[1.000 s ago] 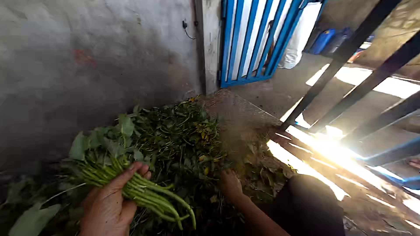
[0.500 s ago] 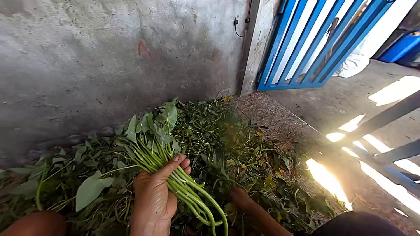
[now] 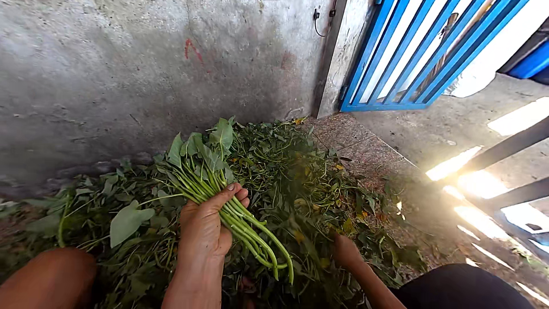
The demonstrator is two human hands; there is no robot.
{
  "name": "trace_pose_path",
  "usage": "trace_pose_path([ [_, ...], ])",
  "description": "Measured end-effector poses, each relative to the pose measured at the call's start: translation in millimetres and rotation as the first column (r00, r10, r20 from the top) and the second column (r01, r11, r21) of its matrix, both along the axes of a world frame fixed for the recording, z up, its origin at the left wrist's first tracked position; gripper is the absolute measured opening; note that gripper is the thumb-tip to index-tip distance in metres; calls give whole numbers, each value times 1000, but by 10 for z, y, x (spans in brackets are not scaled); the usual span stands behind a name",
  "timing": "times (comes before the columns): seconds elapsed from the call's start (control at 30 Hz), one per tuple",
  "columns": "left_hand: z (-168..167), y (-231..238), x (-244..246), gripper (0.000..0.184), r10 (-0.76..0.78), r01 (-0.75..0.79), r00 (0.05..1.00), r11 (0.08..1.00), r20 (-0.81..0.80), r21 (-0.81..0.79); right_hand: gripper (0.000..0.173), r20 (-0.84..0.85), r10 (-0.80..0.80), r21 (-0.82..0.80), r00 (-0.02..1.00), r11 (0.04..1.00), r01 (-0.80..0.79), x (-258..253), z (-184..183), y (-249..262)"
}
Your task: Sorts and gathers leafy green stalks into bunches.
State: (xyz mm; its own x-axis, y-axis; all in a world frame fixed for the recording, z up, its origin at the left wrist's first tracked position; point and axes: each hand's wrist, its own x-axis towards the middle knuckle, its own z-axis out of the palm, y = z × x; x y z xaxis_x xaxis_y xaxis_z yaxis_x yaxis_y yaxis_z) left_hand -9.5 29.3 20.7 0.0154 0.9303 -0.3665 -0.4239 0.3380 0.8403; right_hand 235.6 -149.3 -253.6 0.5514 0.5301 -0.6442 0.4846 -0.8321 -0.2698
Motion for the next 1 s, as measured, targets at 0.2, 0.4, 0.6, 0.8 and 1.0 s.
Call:
trace_pose_path([
  [0.2,-12,10,7,25,-10,10,1000,1000,4,3,38,22,-16,140,1000,990,13,-477,62,119],
  [0.4,6,3,-6,23,-17,17,1000,1000,1,-8,50,132,186,-22,974,983,-185,-853,-316,227],
  [0.6,18,20,-13,23,-2,2,1000,1000,4,-13,34,242,263,339,934,879,-336,-917,-115,582],
  [0.8,25,31,-45,25,19,-18,1000,1000,18,-18,48,27,211,-220,977,955,-200,-813,-391,554],
  [1.0,38,36,-60,24,33,-33,999,999,33,-22,61,65,88,-51,994,995,-85,-787,-150,223],
])
